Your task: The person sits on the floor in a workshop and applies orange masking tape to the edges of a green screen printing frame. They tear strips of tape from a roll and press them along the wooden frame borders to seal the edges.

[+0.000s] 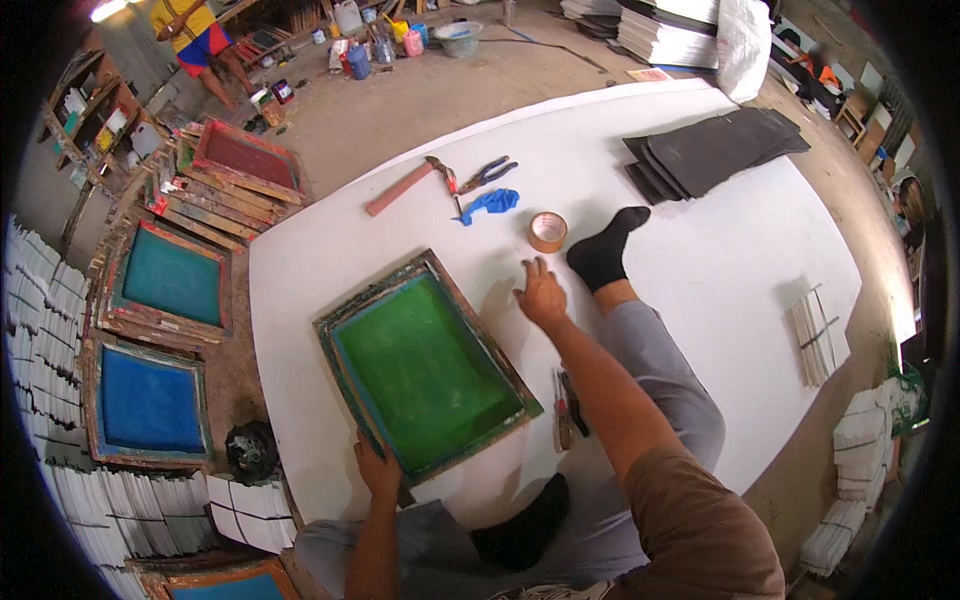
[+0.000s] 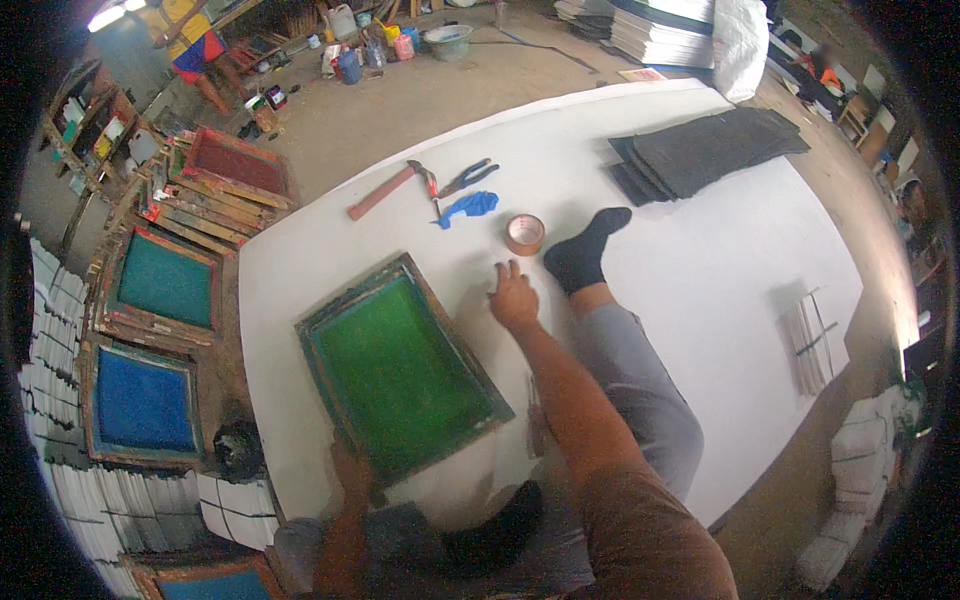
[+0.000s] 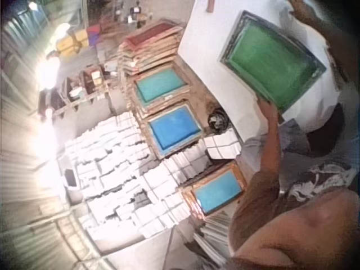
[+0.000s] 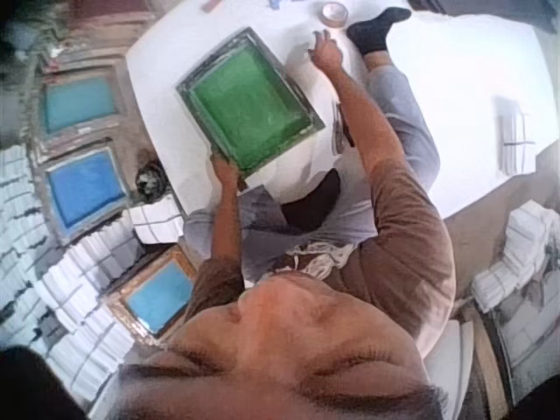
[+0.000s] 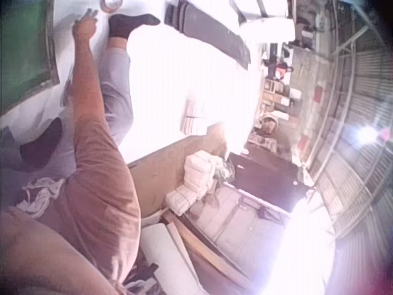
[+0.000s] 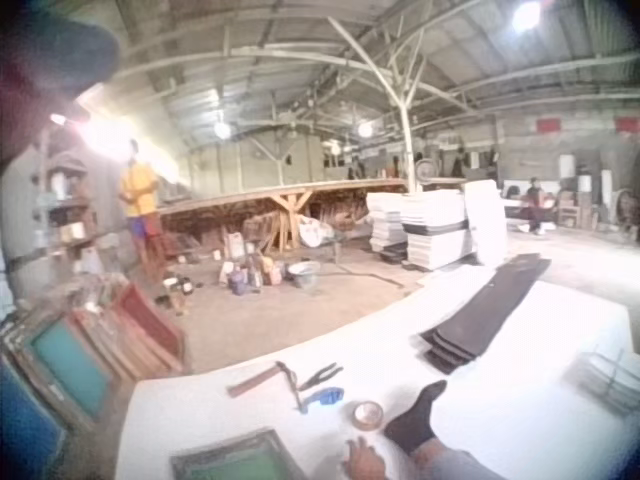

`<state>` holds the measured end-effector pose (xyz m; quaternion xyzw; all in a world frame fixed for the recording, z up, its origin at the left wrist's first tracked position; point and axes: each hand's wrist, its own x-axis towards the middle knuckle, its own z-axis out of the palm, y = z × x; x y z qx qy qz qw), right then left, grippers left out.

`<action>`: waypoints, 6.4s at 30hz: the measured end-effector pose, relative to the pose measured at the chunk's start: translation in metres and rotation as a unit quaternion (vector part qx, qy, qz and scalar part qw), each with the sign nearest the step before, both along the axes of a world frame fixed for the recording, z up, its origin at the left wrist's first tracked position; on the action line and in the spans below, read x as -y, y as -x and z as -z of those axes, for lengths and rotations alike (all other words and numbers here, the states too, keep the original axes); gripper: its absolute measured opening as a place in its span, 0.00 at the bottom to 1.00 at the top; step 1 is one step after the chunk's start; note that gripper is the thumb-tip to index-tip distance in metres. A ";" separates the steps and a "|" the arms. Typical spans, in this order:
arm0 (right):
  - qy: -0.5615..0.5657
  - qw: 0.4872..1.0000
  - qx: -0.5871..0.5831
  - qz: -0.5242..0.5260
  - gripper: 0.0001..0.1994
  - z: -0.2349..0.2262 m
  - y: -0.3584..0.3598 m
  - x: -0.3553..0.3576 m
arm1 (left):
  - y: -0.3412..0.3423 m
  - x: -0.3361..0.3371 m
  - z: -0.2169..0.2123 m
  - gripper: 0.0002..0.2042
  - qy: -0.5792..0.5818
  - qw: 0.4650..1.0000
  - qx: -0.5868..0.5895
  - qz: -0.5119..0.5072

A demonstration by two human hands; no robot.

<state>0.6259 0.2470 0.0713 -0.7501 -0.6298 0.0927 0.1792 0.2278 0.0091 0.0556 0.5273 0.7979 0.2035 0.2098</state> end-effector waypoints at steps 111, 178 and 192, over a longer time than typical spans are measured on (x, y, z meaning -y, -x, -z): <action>-0.152 0.797 -0.526 -0.253 0.38 -0.226 0.054 0.217 | -0.132 -0.024 -0.256 0.33 -0.379 0.867 0.113 0.303; -0.274 0.856 -0.373 -0.231 0.35 -0.232 0.047 0.223 | -0.169 -0.025 -0.243 0.38 0.047 0.724 0.677 0.123; -0.217 0.816 -0.482 -0.233 0.40 -0.213 0.051 0.218 | -0.163 -0.026 -0.228 0.45 0.104 0.613 0.781 0.067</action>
